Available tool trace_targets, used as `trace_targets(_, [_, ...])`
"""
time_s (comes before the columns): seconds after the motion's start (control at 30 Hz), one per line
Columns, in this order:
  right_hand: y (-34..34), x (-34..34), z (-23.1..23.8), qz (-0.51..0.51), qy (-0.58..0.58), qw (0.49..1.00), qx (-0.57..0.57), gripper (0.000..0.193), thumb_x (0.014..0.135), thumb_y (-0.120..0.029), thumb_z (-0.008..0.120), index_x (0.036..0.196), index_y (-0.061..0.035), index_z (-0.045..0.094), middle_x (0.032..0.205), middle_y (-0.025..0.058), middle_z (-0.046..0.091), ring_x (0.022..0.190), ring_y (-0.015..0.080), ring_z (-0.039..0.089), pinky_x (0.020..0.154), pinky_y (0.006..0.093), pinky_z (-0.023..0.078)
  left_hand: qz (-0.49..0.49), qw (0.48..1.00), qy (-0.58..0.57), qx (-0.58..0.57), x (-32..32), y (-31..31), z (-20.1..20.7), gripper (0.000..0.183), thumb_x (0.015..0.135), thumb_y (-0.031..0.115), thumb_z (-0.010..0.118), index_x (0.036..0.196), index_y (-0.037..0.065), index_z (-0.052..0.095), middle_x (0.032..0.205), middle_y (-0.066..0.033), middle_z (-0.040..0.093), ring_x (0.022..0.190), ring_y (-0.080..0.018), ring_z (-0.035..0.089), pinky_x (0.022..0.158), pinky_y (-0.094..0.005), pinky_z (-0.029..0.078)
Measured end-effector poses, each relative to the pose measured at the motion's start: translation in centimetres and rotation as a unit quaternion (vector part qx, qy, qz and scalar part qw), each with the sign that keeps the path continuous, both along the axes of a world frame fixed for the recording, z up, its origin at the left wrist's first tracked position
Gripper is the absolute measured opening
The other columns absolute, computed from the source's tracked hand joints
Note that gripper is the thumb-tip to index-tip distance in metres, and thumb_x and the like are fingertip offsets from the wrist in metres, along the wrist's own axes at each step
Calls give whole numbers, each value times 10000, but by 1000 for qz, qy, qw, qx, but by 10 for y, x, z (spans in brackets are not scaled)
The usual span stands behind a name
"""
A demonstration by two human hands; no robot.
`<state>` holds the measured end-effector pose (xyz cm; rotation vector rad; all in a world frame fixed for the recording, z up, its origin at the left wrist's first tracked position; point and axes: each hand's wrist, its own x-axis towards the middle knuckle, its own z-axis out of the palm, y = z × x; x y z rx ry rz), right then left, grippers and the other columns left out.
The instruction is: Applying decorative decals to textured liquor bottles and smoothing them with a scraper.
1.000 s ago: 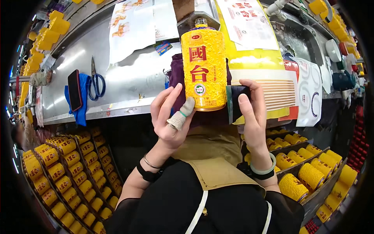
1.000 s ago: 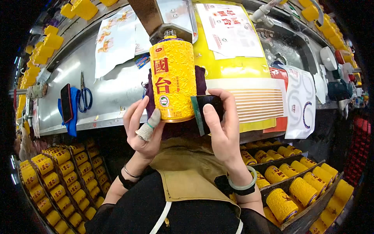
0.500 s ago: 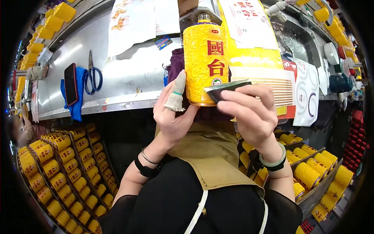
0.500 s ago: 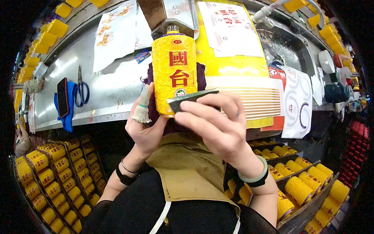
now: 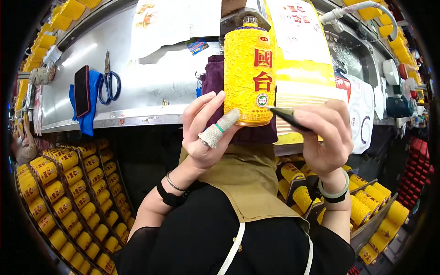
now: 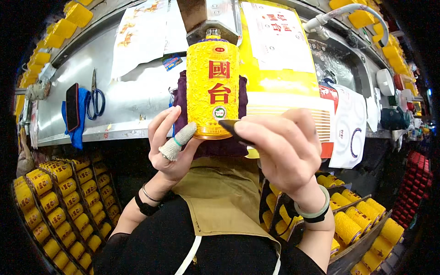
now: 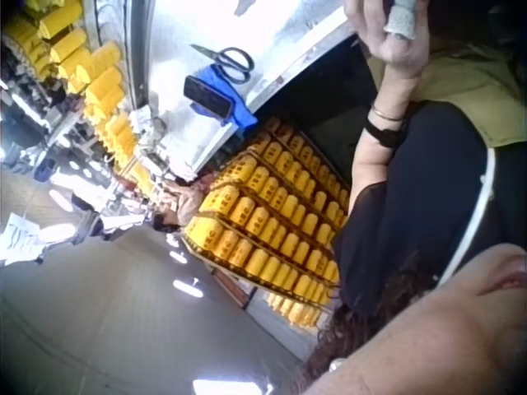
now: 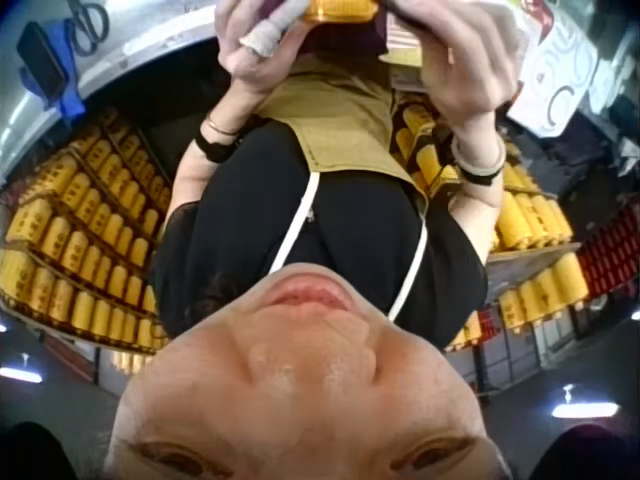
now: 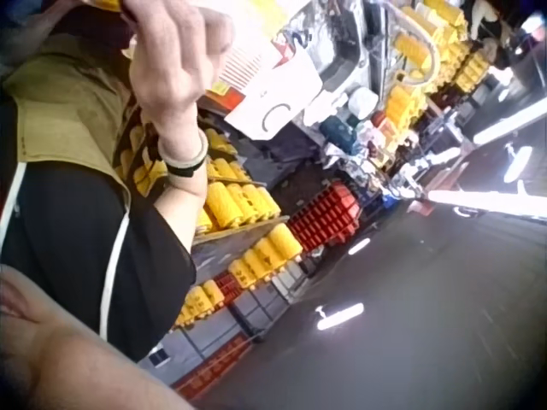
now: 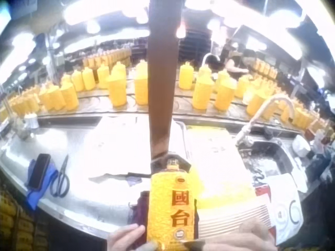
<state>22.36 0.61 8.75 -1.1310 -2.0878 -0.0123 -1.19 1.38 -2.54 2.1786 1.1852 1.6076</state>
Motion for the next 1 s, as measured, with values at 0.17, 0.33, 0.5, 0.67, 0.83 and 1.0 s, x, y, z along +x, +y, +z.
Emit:
trace_targets(0.17, [-7, 5, -14, -62, 87, 994, -4, 260, 828, 18, 825, 1069, -12, 733, 970, 107, 755, 859, 258, 696, 759, 338, 548, 5, 998, 54, 38, 3, 0, -2, 353, 711, 59, 798, 1051, 137, 853, 1295, -132, 725, 1219, -338, 607, 966, -403, 556])
trace_targets(0.33, [-28, -13, -31, -126, 326, 924, -155, 314, 1045, -19, 625, 1348, 43, 576, 1282, 98, 617, 1161, 148, 571, 1030, 285, 440, -1, 999, -4, 38, 10, 4, 2, 463, 726, -45, 812, 1167, 97, 821, 1358, -186, 676, 1239, -355, 626, 1044, -405, 531])
trace_targets(0.5, [-30, -36, -44, -118, 486, 785, -367, 371, 1013, -79, 676, 1335, 12, 517, 1195, 80, 607, 1099, 126, 563, 996, 281, 448, -61, 988, -90, -113, 13, 6, 17, 586, 761, 7, 891, 1298, -93, 680, 1325, -274, 667, 1163, -368, 701, 996, -411, 567])
trace_targets(0.67, [-22, -52, -49, -127, 510, 748, -405, 458, 947, -98, 791, 1282, -32, 486, 1107, 45, 590, 1001, 96, 556, 903, 253, 472, -56, 992, -74, -81, 16, 6, 18, 597, 735, 68, 923, 1266, -83, 697, 1285, -282, 683, 1083, -369, 737, 926, -395, 607])
trace_targets(0.83, [-20, -50, -53, -125, 492, 755, -415, 439, 931, -97, 809, 1252, -31, 518, 1099, 31, 604, 975, 86, 564, 883, 253, 479, -57, 992, -77, -87, 16, 5, 16, 597, 738, 62, 919, 1275, -75, 697, 1308, -262, 674, 1077, -354, 738, 918, -392, 616])
trace_targets(1.0, [-19, -50, -54, -122, 496, 749, -422, 430, 935, -95, 805, 1250, -29, 519, 1092, 30, 612, 966, 89, 570, 875, 253, 482, -58, 990, -89, -91, 17, 6, 14, 587, 737, 52, 918, 1270, -72, 704, 1308, -254, 675, 1063, -340, 742, 911, -384, 617])
